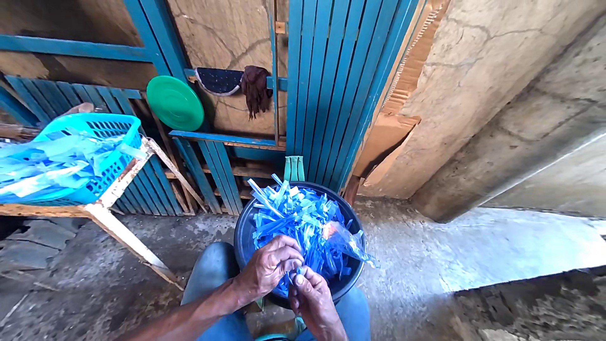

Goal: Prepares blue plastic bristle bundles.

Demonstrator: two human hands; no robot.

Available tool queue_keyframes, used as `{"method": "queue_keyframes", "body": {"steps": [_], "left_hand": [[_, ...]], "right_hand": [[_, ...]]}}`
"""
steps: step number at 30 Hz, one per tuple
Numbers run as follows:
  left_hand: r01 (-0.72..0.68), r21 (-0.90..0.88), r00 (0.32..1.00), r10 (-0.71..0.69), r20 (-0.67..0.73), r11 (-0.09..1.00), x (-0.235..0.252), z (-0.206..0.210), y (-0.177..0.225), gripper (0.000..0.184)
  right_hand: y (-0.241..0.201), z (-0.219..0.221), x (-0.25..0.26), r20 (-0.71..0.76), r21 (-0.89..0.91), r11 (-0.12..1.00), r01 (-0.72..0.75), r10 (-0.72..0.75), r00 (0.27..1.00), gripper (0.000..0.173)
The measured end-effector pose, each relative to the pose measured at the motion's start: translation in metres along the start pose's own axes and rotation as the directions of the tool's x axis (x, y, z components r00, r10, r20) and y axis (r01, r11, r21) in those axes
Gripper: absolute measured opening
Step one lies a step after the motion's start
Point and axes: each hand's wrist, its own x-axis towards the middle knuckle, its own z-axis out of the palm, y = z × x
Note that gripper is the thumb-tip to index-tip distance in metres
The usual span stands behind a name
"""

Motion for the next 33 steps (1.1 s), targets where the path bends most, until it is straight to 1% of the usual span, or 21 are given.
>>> {"method": "queue_keyframes", "body": {"steps": [4, 7, 10, 13, 17, 19, 20, 21, 22, 23, 24, 25, 26, 28, 30, 33], "left_hand": [[0.063, -0.103, 0.996, -0.068, -0.052, 0.993, 0.007, -0.002, 0.006, 0.021], [0.079, -0.098, 0.993, -0.087, -0.084, 0.992, 0.010, -0.004, 0.007, 0.023], [0.098, -0.157, 0.985, -0.118, -0.123, 0.983, 0.015, -0.009, 0.010, 0.021], [0.098, -0.213, 0.982, -0.129, -0.139, 0.972, 0.019, -0.016, 0.018, 0.021], [0.048, -0.248, 0.984, -0.088, -0.154, 0.967, 0.024, -0.025, 0.029, 0.023], [0.032, -0.236, 0.988, -0.067, -0.140, 0.971, 0.026, -0.032, 0.031, 0.023], [0.011, -0.203, 0.990, -0.039, -0.135, 0.979, 0.027, -0.036, 0.030, 0.023], [-0.024, -0.136, 0.990, 0.005, -0.140, 0.990, 0.028, -0.043, 0.030, 0.023], [-0.062, -0.026, 0.988, 0.058, -0.146, 0.998, 0.030, -0.053, 0.030, 0.023], [-0.084, 0.119, 0.984, 0.101, -0.150, 0.989, 0.034, -0.068, 0.031, 0.024], [-0.071, 0.273, 0.981, 0.117, -0.156, 0.959, 0.038, -0.086, 0.034, 0.024], [-0.021, 0.418, 0.980, 0.101, -0.172, 0.908, 0.044, -0.109, 0.038, 0.026], [0.060, 0.531, 0.979, 0.054, -0.197, 0.845, 0.050, -0.135, 0.043, 0.026], [0.206, 0.636, 0.963, -0.037, -0.268, 0.744, 0.065, -0.193, 0.049, 0.029], [0.262, 0.703, 0.936, 0.004, -0.353, 0.661, 0.078, -0.253, 0.051, 0.031], [0.329, 0.768, 0.896, 0.074, -0.437, 0.550, 0.084, -0.336, 0.053, 0.034]], "right_hand": [[0.000, -0.001, 0.000, -0.003, -0.073, 0.997, 0.025, -0.025, 1.000, 0.016], [0.000, -0.004, 0.001, 0.012, -0.058, 0.997, 0.044, -0.044, 0.999, 0.017], [0.003, -0.007, 0.001, 0.024, -0.043, 0.997, 0.060, -0.059, 0.998, 0.018], [0.006, -0.008, 0.000, 0.024, -0.042, 0.997, 0.058, -0.057, 0.998, 0.019], [0.007, -0.008, 0.001, 0.029, -0.043, 0.997, 0.065, -0.064, 0.998, 0.018], [0.005, -0.005, 0.001, 0.012, -0.058, 0.996, 0.071, -0.070, 0.997, 0.021], [0.004, -0.002, 0.000, -0.008, -0.084, 0.994, 0.067, -0.068, 0.998, 0.026], [0.002, 0.000, 0.000, -0.036, -0.125, 0.991, 0.054, -0.059, 0.998, 0.035], [0.000, 0.002, -0.001, -0.071, -0.195, 0.980, 0.037, -0.052, 0.996, 0.045], [-0.001, 0.002, -0.002, -0.104, -0.281, 0.960, 0.012, -0.043, 0.994, 0.053], [-0.001, 0.003, -0.003, -0.132, -0.351, 0.936, -0.018, -0.031, 0.991, 0.056], [-0.002, 0.004, -0.004, -0.162, -0.399, 0.916, -0.046, -0.020, 0.987, 0.052], [-0.002, 0.004, -0.005, -0.194, -0.417, 0.906, -0.072, -0.012, 0.981, 0.046], [-0.002, 0.002, -0.007, -0.228, -0.416, 0.905, -0.093, -0.004, 0.974, 0.036], [-0.003, -0.002, -0.008, -0.226, -0.400, 0.912, -0.095, 0.002, 0.974, 0.030], [-0.002, -0.006, -0.006, -0.225, -0.376, 0.922, -0.093, 0.007, 0.974, 0.027]]}}
